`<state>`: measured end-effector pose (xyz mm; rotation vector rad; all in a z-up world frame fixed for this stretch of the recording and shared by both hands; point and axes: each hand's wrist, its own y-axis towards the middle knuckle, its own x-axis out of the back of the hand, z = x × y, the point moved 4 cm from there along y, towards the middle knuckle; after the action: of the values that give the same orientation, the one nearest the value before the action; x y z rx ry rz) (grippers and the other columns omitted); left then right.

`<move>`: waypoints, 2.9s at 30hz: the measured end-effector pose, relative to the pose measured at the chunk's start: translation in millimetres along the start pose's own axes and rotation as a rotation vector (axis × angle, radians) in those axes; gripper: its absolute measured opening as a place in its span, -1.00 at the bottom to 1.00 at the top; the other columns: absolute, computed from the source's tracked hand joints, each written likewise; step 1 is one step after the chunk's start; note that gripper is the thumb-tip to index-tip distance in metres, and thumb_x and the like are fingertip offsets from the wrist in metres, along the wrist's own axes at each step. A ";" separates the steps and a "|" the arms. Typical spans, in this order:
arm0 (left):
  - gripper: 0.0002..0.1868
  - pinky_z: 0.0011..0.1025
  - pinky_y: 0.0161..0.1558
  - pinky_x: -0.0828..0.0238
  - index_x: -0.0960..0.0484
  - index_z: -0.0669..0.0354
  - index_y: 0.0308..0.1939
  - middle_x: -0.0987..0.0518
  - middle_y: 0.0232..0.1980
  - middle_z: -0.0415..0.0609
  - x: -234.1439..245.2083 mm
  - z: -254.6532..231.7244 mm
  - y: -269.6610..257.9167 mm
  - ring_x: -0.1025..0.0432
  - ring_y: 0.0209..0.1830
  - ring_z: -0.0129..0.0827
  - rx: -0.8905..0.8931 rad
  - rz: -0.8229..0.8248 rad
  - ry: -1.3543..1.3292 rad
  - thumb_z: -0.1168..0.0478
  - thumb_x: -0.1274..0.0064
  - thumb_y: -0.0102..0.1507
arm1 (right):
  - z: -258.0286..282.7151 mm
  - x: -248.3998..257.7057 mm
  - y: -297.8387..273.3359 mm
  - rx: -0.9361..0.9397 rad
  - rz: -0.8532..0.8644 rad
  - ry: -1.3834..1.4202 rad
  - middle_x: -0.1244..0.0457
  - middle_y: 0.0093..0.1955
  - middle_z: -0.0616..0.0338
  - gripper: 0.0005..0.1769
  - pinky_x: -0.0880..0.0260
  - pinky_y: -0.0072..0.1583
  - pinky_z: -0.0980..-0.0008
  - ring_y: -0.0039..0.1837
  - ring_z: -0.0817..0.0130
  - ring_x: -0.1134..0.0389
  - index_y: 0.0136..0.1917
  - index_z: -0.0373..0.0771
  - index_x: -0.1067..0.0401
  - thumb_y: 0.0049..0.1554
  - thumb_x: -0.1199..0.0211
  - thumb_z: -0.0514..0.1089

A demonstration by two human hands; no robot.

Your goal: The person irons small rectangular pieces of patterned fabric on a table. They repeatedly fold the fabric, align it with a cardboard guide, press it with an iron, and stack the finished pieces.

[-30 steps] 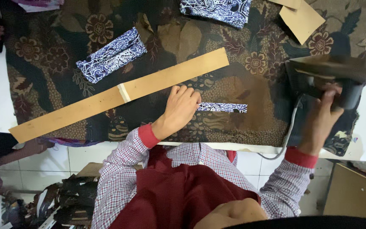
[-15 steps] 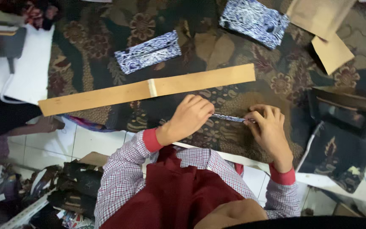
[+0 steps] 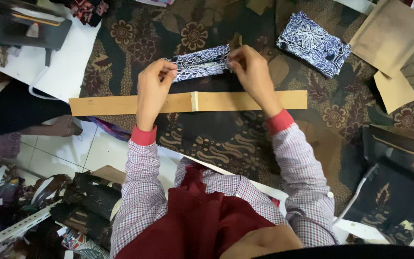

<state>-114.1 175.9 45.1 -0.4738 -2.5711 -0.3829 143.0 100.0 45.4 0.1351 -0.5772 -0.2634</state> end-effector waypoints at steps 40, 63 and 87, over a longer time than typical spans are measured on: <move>-0.96 -0.18 -0.22 -0.51 -0.58 0.26 -0.31 -0.60 -0.28 0.10 -348.3 -77.8 121.5 -0.56 -0.25 -0.04 -1.003 0.286 0.372 0.36 -0.04 0.18 | -16.1 124.8 -278.0 -0.583 -0.371 0.011 -0.38 0.05 0.14 -0.72 -0.40 0.12 0.47 0.07 0.44 -0.42 0.18 -0.30 -0.48 0.19 -0.33 -0.23; -0.69 -0.14 -0.17 -0.46 -0.49 0.22 -0.36 -0.56 -0.28 0.00 -326.1 -92.3 107.9 -0.51 -0.19 -0.05 -0.811 0.510 0.140 0.21 -0.35 0.07 | -6.5 128.2 -255.2 -0.498 -0.250 -0.149 -0.34 0.02 0.05 -0.73 -0.39 0.08 0.33 0.05 0.21 -0.43 0.12 -0.29 -0.49 0.18 -0.32 -0.16; -0.85 -0.12 -0.16 -0.48 -0.61 0.27 -0.35 -0.60 -0.26 0.09 -318.4 -97.1 111.6 -0.53 -0.19 0.01 -0.815 0.484 0.162 0.26 -0.23 0.18 | -10.5 126.0 -264.6 -0.595 -0.289 -0.023 -0.36 0.02 0.12 -0.75 -0.41 0.05 0.41 0.04 0.36 -0.46 0.12 -0.27 -0.49 0.18 -0.32 -0.16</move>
<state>231.0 160.0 -17.4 -1.2468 -1.9564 -1.2208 195.4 -188.4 49.6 -0.3632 -0.4806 -0.7057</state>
